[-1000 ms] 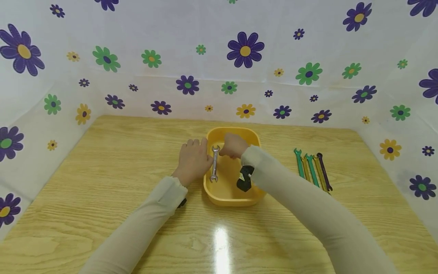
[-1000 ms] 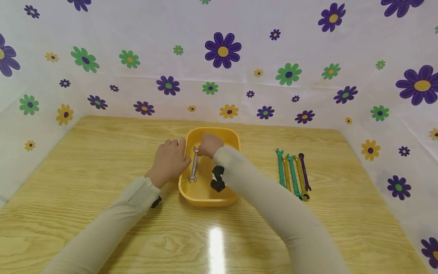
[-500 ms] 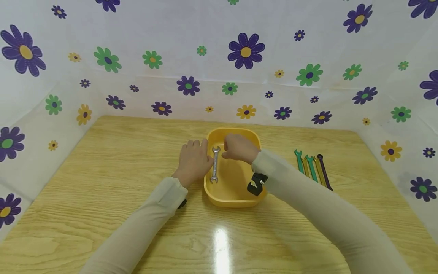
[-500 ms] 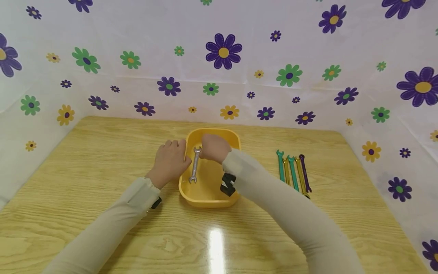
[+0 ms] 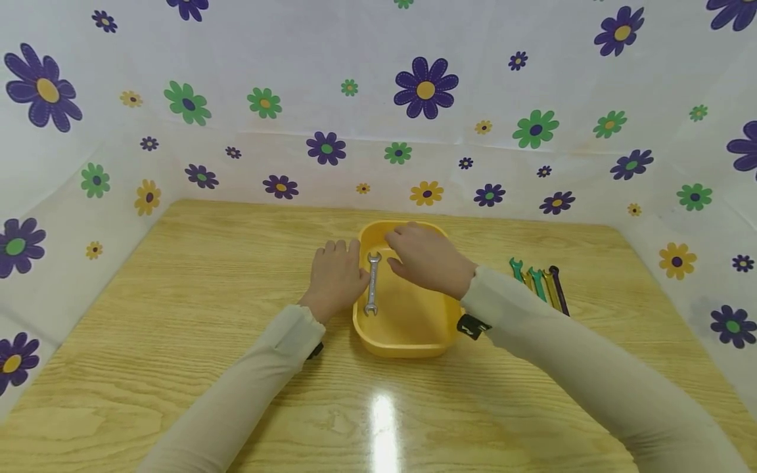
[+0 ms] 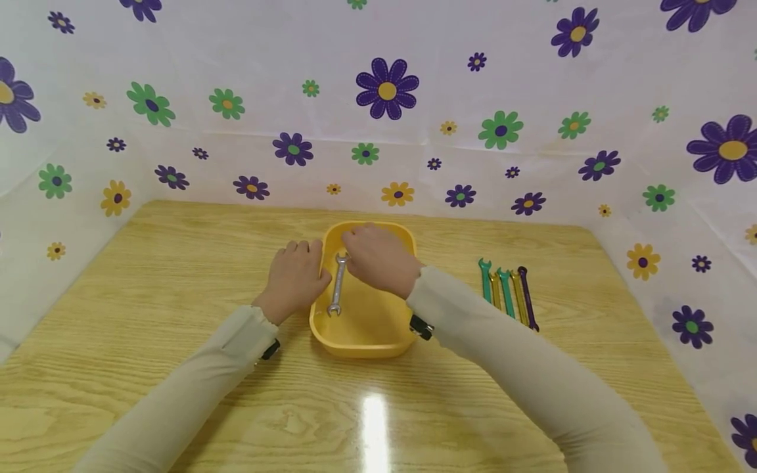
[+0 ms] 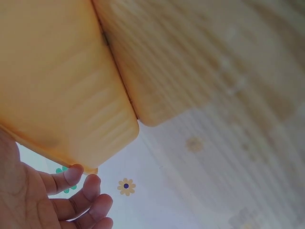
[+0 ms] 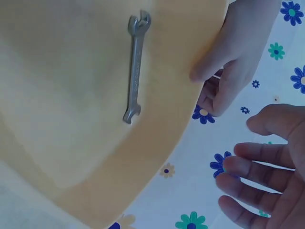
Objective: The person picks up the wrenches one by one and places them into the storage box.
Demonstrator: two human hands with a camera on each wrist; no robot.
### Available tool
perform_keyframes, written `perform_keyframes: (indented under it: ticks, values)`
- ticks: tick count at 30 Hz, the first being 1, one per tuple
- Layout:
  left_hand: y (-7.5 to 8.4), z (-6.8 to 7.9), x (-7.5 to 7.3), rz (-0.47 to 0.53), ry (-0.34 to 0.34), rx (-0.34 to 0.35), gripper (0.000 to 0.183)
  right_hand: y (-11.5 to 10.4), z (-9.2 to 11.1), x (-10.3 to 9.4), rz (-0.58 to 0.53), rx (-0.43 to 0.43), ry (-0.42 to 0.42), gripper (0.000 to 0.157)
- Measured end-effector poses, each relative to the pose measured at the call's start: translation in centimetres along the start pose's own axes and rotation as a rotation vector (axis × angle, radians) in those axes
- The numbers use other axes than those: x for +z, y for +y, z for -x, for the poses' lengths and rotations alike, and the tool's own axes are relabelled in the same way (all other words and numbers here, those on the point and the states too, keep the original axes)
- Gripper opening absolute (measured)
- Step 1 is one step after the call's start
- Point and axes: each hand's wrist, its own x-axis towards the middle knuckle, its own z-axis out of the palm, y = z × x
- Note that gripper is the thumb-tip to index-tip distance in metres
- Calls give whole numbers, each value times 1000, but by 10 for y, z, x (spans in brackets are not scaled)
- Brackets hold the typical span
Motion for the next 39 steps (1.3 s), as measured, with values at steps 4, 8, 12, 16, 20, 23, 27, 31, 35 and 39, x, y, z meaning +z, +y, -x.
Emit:
perform_keyframes:
  ticks: [4, 8, 12, 16, 20, 23, 27, 31, 35, 39]
  values:
    - [-1, 0, 0, 10, -1, -4, 29, 4, 5, -1, 107, -81, 78, 20]
    - [0, -1, 0, 5, -12, -6, 31, 10, 10, -1, 200, -148, 156, 22]
    - [0, -1, -1, -1, -21, -5, 34, 14, 16, -1, 261, -194, 230, 23]
    - [0, -1, -1, 6, -23, -4, 34, 19, 24, -1, 295, -213, 278, 22]
    - [-1, 0, -1, 26, -24, -5, 32, 27, 32, -1, 299, -206, 294, 22]
    - [-1, 0, 0, 37, -23, -9, 31, 34, 40, -1, 284, -194, 309, 23]
    - [-1, -1, 1, 42, -23, -12, 31, 46, 50, 0, 255, -165, 319, 25]
    - [-1, -1, 1, 41, -26, -7, 33, 60, 62, 1, 223, -108, 314, 26]
    - [-1, 0, 0, 33, -21, -1, 33, 76, 75, 4, 187, -64, 323, 26]
    - [-1, 0, 0, 29, -16, -1, 31, 90, 88, 8, 177, -51, 356, 26]
